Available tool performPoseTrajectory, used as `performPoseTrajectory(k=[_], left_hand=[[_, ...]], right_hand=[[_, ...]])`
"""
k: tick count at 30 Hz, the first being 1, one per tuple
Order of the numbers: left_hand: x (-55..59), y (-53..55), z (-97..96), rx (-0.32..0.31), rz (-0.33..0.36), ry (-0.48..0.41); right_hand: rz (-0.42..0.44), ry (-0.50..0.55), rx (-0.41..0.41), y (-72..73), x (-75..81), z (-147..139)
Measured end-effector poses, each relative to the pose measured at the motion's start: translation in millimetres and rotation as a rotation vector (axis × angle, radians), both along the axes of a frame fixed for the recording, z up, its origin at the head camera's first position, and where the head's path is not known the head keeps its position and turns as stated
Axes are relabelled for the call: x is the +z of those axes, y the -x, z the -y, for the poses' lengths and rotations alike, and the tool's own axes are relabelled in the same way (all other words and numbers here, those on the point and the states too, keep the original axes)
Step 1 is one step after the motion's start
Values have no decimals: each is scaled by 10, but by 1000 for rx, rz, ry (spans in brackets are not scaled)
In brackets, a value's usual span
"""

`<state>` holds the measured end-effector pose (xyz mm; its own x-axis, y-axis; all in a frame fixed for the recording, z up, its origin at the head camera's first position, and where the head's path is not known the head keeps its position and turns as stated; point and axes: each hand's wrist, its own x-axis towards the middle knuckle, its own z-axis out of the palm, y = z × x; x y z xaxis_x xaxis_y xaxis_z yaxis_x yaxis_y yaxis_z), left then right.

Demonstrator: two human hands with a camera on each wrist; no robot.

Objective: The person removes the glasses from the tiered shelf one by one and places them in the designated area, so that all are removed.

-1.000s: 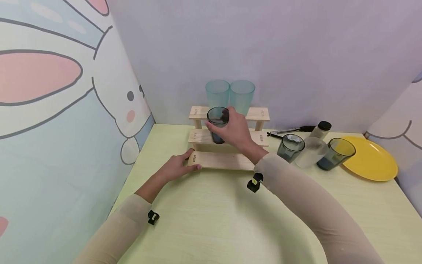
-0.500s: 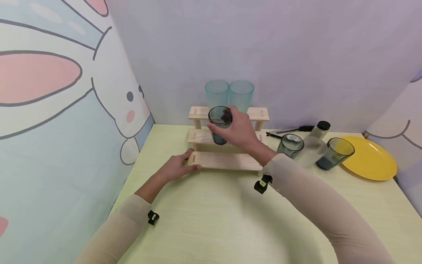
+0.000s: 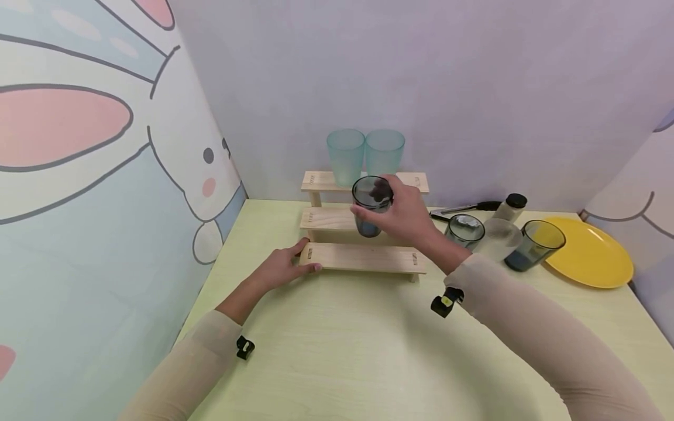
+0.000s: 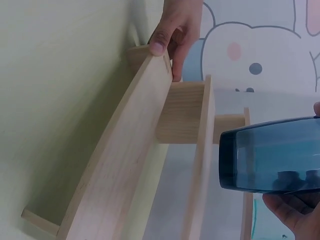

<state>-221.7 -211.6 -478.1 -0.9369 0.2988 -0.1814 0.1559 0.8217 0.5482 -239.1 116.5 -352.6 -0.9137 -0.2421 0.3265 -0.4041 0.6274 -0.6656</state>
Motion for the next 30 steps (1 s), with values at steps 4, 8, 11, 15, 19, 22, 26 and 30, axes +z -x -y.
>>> performPoseTrajectory(k=[4, 8, 11, 15, 19, 22, 26, 30], left_hand=[[-11, 5, -1, -4, -9, 1], [-20, 4, 6, -6, -10, 2], [-21, 2, 10, -6, -15, 3], [-25, 2, 13, -10, -18, -6], [-32, -1, 17, -9, -5, -15], [-28, -3, 20, -7, 1, -23], [-18, -3, 18, -9, -2, -23], [-10, 2, 16, -8, -1, -13]], right_hand=[[-37, 16, -9, -8, -35, -151], [-38, 6, -23, -42, -58, -307], [-12, -22, -46, -88, -69, -419], [23, -51, -81, -160, -95, -576], [26, -63, -107, -235, -121, -729], [7, -67, -126, -286, -123, -830], [1, -67, -140, -343, -129, -955], [37, -74, -160, -398, -158, -1062]])
